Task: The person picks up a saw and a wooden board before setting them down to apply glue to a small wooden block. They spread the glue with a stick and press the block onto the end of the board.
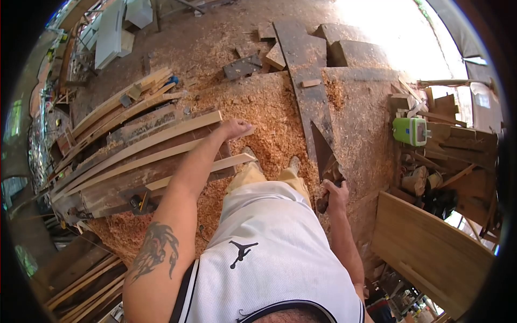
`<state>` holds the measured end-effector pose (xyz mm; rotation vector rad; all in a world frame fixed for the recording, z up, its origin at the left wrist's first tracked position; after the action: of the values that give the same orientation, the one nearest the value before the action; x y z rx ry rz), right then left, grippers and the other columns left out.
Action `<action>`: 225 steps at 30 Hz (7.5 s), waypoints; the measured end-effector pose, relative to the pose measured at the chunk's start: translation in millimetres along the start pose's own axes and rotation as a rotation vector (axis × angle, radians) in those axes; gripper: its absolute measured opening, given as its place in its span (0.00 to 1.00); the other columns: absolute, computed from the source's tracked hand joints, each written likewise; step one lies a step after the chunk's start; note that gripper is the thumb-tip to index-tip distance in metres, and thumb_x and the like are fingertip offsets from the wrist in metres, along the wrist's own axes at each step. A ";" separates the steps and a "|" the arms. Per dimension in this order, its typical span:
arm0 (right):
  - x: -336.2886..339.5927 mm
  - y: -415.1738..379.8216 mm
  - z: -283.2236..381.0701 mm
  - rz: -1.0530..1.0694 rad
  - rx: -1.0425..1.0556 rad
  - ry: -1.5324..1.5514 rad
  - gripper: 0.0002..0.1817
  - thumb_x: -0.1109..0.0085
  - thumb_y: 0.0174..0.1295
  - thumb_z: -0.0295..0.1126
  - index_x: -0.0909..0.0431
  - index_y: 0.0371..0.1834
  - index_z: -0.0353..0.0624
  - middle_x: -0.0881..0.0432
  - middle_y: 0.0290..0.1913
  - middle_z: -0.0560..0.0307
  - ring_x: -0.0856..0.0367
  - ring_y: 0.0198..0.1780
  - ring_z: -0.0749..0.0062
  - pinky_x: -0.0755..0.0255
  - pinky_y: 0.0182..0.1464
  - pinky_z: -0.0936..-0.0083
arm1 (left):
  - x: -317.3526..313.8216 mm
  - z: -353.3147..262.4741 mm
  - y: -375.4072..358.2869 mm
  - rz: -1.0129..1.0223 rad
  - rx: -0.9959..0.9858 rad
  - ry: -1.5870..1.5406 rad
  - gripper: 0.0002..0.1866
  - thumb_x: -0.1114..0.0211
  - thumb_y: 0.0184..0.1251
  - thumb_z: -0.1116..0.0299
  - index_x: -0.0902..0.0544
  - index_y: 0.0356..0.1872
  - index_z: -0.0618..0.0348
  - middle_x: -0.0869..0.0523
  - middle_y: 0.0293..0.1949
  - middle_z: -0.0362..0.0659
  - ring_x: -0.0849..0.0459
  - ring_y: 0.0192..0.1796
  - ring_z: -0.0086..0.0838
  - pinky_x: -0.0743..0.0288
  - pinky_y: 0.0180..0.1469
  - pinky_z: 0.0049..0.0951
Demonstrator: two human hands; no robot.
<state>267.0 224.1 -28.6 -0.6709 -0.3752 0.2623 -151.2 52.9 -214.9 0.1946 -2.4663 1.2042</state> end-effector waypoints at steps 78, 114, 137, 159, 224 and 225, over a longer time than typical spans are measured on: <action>-299.9 -234.3 188.3 1.865 1.474 -0.484 0.44 0.42 0.58 0.29 0.47 0.77 0.19 0.17 0.30 0.44 0.17 0.21 0.70 0.22 0.20 0.72 | -0.2 -76.2 -451.7 -1.660 -0.250 -1.119 0.08 0.34 0.78 0.72 0.13 0.50 0.63 0.09 0.43 0.43 0.10 0.43 0.23 0.14 0.45 0.26; -383.6 -165.0 12.7 1.401 0.010 -0.376 0.13 0.38 0.76 0.35 0.21 0.54 0.36 0.14 0.45 0.58 0.14 0.42 0.75 0.18 0.46 0.73 | -19.0 14.9 -317.4 -1.012 -0.140 -1.825 0.08 0.34 0.78 0.64 0.14 0.48 0.56 0.13 0.37 0.36 0.22 0.31 0.19 0.26 0.36 0.23; -301.9 37.6 13.6 1.142 0.041 -0.425 0.11 0.36 0.73 0.30 0.18 0.50 0.34 0.12 0.42 0.59 0.15 0.44 0.79 0.19 0.49 0.76 | -53.8 -64.2 -154.8 -0.731 0.076 -1.179 0.09 0.32 0.77 0.64 0.12 0.47 0.59 0.12 0.33 0.35 0.22 0.31 0.15 0.27 0.34 0.19; -331.8 118.0 21.0 0.965 0.384 -0.583 0.09 0.34 0.66 0.27 0.10 0.47 0.41 0.11 0.34 0.59 0.19 0.32 0.81 0.23 0.36 0.77 | 21.3 -71.2 -135.1 -1.211 -0.128 -0.007 0.06 0.29 0.66 0.69 0.10 0.41 0.53 0.13 0.41 0.39 0.16 0.43 0.38 0.23 0.48 0.37; -348.4 100.7 35.4 0.933 0.687 -0.584 0.07 0.32 0.61 0.27 0.13 0.41 0.40 0.11 0.37 0.52 0.11 0.35 0.67 0.17 0.39 0.71 | 13.4 4.5 -18.9 -0.231 0.068 -0.385 0.10 0.29 0.70 0.63 0.10 0.44 0.59 0.08 0.35 0.40 0.14 0.38 0.22 0.20 0.46 0.29; -348.7 101.2 35.0 0.939 0.684 -0.577 0.07 0.31 0.61 0.27 0.13 0.41 0.40 0.11 0.37 0.52 0.11 0.35 0.67 0.17 0.39 0.71 | 14.5 2.8 -19.9 -0.234 0.064 -0.351 0.11 0.29 0.70 0.63 0.09 0.44 0.58 0.08 0.35 0.40 0.15 0.37 0.22 0.20 0.46 0.29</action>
<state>-73.4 196.6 -156.6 -0.0286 -0.4596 1.4285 -159.6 39.0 -196.2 0.7485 -2.6005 1.2317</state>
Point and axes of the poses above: each hand's wrist, its own y-axis towards the middle knuckle, its own x-axis out of the back of the hand, z = x × y, the point moved 10 cm from there along y, towards the middle knuckle
